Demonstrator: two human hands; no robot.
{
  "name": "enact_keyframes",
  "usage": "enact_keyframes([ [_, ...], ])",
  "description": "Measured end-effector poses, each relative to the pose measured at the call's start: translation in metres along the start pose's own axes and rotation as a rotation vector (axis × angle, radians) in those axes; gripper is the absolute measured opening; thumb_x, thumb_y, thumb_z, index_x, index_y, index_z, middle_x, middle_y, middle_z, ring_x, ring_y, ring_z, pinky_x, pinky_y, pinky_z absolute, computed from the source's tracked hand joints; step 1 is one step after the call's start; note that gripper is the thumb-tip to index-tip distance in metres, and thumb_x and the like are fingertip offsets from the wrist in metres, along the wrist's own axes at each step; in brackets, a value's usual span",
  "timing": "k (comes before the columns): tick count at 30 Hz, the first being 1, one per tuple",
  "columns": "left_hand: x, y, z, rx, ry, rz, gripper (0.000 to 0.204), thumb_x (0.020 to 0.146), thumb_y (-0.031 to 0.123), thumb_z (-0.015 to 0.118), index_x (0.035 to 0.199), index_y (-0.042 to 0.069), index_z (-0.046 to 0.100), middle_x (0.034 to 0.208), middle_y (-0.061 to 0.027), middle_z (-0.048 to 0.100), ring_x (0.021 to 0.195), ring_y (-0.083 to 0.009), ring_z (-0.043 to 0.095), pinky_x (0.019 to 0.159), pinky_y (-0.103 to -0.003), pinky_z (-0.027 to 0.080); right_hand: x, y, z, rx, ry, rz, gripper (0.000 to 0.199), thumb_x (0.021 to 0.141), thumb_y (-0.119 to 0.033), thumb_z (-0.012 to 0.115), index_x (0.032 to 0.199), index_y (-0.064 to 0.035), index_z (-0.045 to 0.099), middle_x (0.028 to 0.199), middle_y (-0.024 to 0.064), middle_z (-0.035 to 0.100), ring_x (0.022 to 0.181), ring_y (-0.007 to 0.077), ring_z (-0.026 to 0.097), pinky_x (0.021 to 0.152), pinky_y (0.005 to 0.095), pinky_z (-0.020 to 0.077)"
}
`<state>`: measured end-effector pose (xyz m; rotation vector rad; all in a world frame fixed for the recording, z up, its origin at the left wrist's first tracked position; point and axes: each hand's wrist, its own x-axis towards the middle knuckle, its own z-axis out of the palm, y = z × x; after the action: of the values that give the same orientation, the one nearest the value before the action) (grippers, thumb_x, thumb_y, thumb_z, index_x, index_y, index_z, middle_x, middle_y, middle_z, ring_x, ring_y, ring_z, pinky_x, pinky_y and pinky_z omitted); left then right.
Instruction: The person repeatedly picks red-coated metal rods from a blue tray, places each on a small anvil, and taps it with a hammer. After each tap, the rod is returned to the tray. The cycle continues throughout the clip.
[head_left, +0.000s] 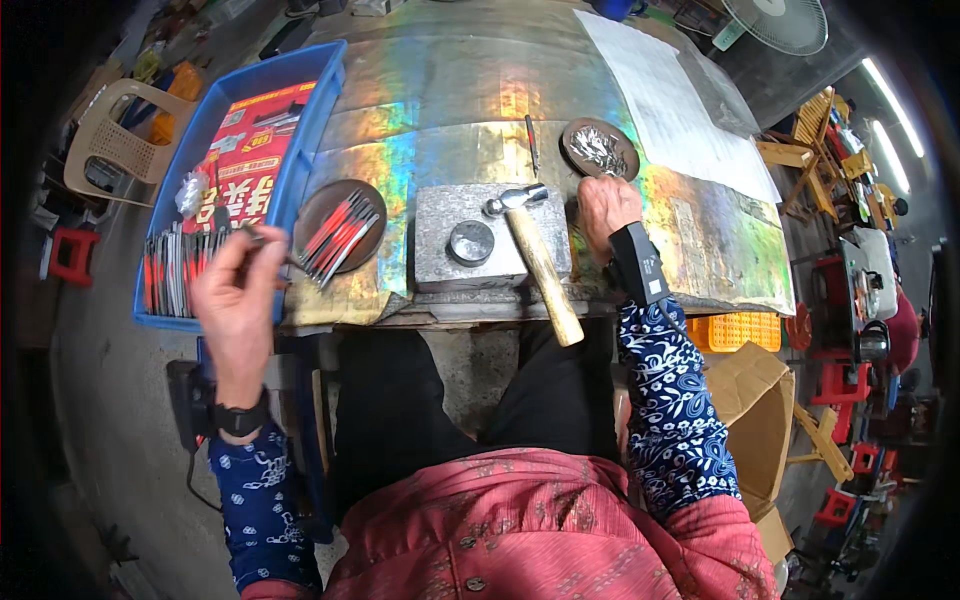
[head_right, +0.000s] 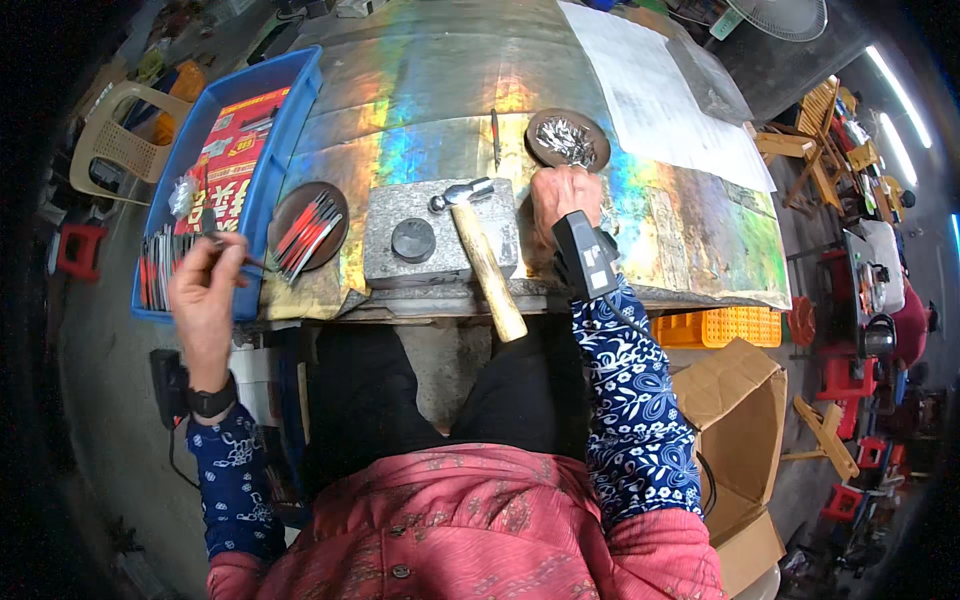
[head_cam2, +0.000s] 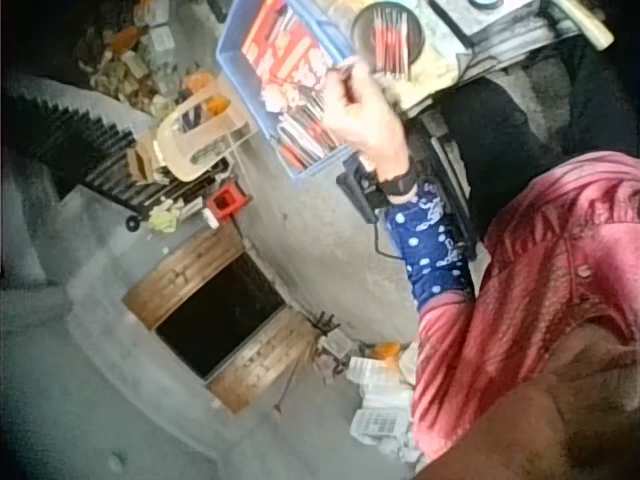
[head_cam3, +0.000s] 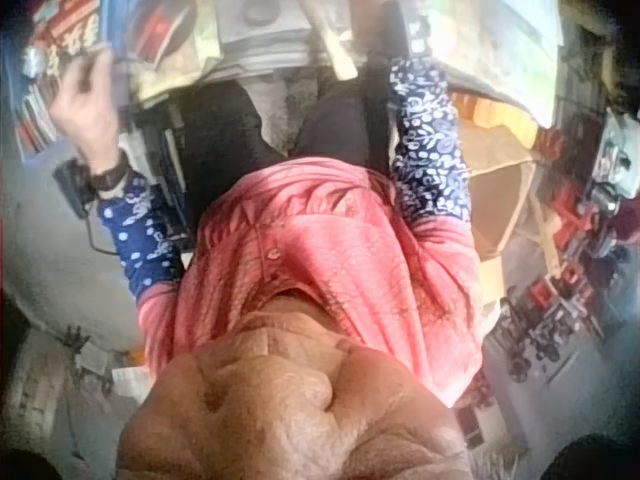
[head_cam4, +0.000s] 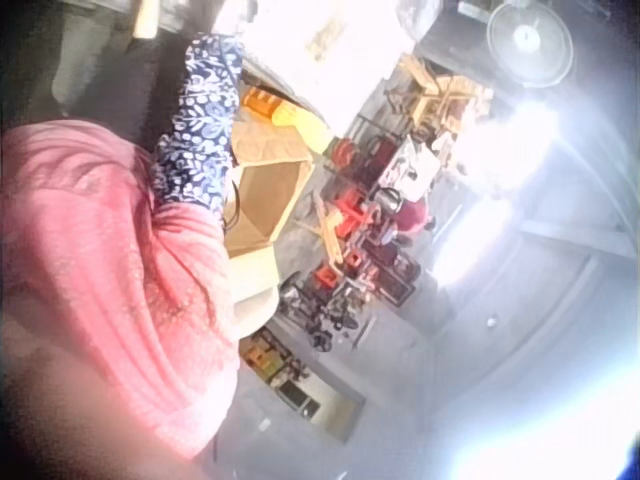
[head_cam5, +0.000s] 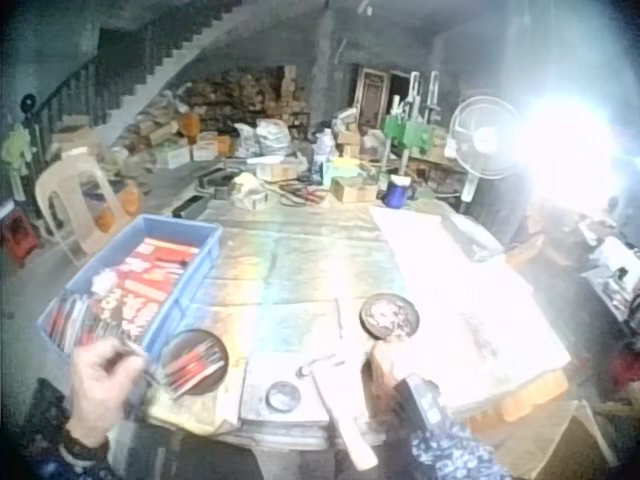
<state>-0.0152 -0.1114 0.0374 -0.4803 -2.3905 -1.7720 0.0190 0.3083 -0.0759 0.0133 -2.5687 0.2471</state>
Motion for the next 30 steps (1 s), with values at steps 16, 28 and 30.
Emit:
enact_keyframes([
  [16,-0.011,0.012,0.102,-0.121,-0.126,0.146,0.014,0.081,0.001,0.072,0.094,-0.002,0.071,0.083,-0.0072,0.069,0.072,-0.009,0.063,0.06,-0.024,0.049,-0.004,-0.064,-0.092,0.213,-0.222,0.284,0.019,0.076,-0.001,0.064,0.093,0.0011,0.059,0.074,0.0151,0.06,0.07,0.0252,0.062,0.067,0.0335,0.0486],
  [28,-0.027,0.008,0.109,-0.052,-0.05,0.19,0.014,0.084,0.0,0.069,0.097,-0.005,0.069,0.083,-0.0096,0.07,0.07,-0.013,0.066,0.063,-0.024,0.051,-0.028,-0.129,-0.129,0.697,-0.044,0.353,0.012,0.088,0.005,0.063,0.1,0.0031,0.064,0.084,0.0037,0.066,0.074,0.0082,0.061,0.069,0.0217,0.0509],
  [30,-0.032,0.013,0.108,-0.3,-0.119,0.02,0.015,0.086,0.0,0.067,0.101,-0.005,0.068,0.084,-0.0083,0.07,0.071,-0.0124,0.066,0.063,-0.022,0.052,-0.029,-0.14,-0.133,0.78,-0.009,0.342,0.008,0.087,0.005,0.063,0.094,0.0022,0.063,0.077,0.0054,0.065,0.068,0.0092,0.061,0.064,0.0232,0.0503],
])
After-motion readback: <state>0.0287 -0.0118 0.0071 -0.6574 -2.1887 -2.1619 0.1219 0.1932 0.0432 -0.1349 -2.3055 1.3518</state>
